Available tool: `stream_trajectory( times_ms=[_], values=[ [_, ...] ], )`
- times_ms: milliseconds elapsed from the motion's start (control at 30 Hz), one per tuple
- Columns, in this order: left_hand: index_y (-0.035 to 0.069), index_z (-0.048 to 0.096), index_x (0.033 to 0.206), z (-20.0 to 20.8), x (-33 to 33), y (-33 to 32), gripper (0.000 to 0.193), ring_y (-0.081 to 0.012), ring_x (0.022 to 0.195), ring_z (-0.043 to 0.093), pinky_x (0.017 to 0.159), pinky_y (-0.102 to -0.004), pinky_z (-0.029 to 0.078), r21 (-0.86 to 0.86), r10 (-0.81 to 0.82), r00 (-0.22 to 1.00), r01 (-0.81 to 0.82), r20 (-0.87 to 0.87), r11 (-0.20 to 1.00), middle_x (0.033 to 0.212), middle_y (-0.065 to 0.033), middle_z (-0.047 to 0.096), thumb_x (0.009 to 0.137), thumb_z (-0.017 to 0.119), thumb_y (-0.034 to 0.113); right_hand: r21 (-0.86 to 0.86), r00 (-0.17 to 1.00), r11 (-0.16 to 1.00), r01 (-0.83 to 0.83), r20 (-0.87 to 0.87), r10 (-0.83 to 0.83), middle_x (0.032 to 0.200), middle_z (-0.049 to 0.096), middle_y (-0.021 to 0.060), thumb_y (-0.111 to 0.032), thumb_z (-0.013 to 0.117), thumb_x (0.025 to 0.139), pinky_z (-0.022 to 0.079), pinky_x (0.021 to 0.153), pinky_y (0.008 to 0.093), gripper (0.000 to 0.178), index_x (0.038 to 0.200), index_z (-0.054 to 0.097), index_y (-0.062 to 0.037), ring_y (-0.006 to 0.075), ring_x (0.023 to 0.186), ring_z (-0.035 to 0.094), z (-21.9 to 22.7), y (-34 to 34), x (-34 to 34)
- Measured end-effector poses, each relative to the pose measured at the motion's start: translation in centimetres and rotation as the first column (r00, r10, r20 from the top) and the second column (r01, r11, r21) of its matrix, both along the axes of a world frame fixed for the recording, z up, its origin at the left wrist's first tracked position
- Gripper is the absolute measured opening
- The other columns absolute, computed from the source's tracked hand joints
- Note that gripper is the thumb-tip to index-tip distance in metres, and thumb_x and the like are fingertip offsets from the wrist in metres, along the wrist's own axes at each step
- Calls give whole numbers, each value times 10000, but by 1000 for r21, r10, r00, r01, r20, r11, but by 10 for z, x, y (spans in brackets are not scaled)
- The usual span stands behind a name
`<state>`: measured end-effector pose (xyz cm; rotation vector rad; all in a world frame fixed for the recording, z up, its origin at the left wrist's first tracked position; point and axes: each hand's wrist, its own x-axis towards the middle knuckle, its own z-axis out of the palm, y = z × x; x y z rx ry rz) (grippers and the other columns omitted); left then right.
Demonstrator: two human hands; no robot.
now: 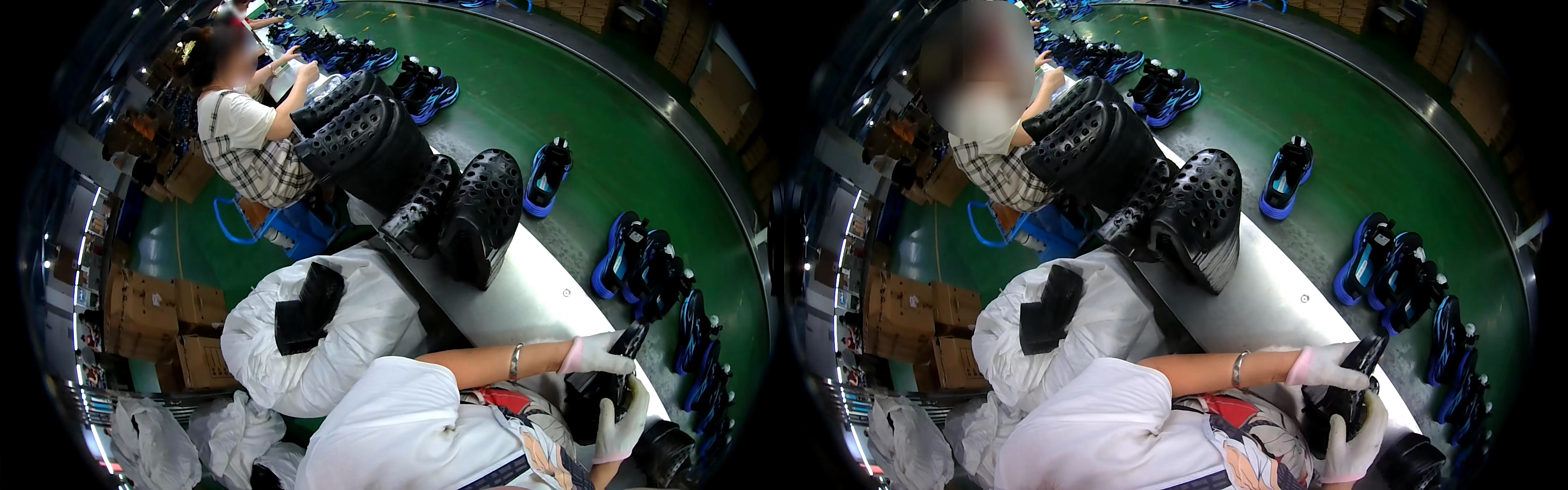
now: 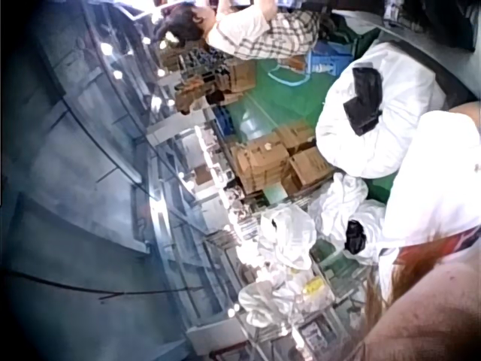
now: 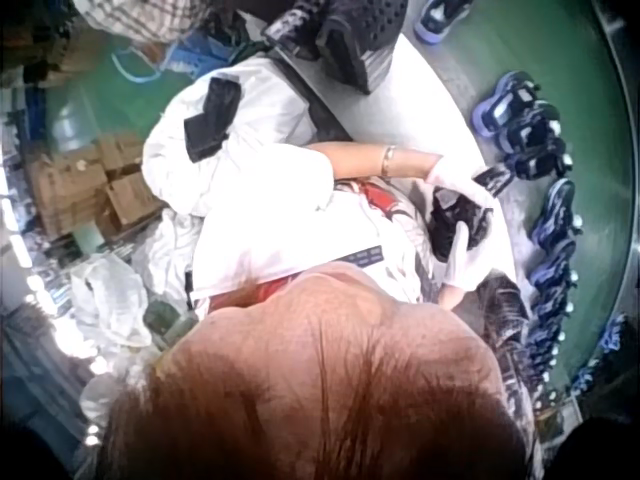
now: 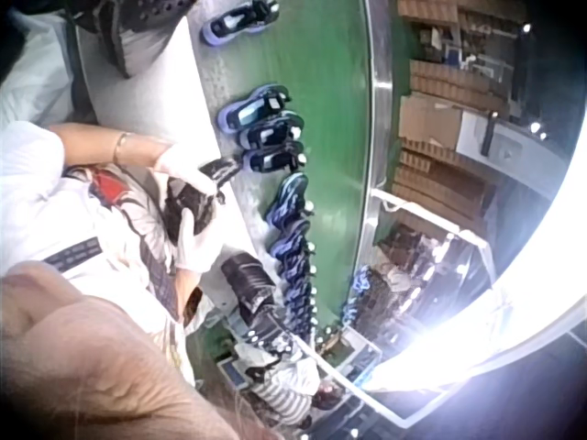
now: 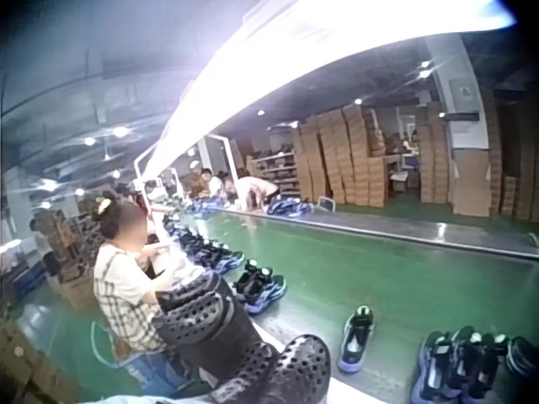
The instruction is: The person picks up shoe uppers and black plastic components, fits the components onto the uppers by hand, and places the assembled parts onto a moving conveyor belt.
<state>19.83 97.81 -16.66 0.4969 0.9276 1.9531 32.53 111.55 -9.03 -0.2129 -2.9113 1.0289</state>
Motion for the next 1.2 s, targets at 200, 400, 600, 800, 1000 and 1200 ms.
stream_trajectory(
  times_ms=[200,400,600,800,1000,1200],
  values=[
    [-3,420,1218,2,5,8,540,-115,932,487,839,-280,453,-26,117,989,-120,-85,992,982,-42,526,813,706,212,-15,998,998,67,-5,-67,1110,558,185,-50,633,733,445,913,367,499,1208,512,41,322,1019,567,-5,3,-2],
    [-23,347,1349,1,11,14,742,-144,954,509,876,-296,456,-86,248,958,-262,-146,961,1005,-72,541,760,746,190,75,991,989,129,17,-131,1020,589,169,-66,654,753,468,840,361,416,1140,543,39,308,925,595,-15,12,2],
    [-9,369,1286,-2,8,18,602,-120,981,492,894,-297,444,-53,191,973,-199,-130,979,1030,-52,522,802,701,127,124,990,983,137,13,-139,962,592,177,-89,671,762,468,785,377,386,1110,552,30,328,880,595,-17,20,3],
    [-6,327,1344,-13,7,23,610,-121,1024,484,941,-300,431,51,209,978,-208,-13,977,1084,-40,513,861,670,142,96,991,986,134,-18,-133,888,595,203,-109,645,798,474,758,403,321,1080,563,22,374,821,596,-16,15,-5],
    [-14,411,1246,-6,-4,17,509,-130,986,521,899,-301,461,8,161,986,-162,34,987,1071,-44,547,869,682,194,145,996,986,87,2,-88,820,608,198,-152,638,814,468,673,415,227,967,579,6,390,760,602,-8,13,-20],
    [4,513,1181,0,-25,6,495,-188,968,565,844,-314,490,-268,228,814,-419,-535,867,1098,-105,549,840,700,311,131,992,985,113,-76,-104,723,582,180,-147,642,805,455,598,384,186,898,583,3,336,641,587,3,16,-25]
  ],
)
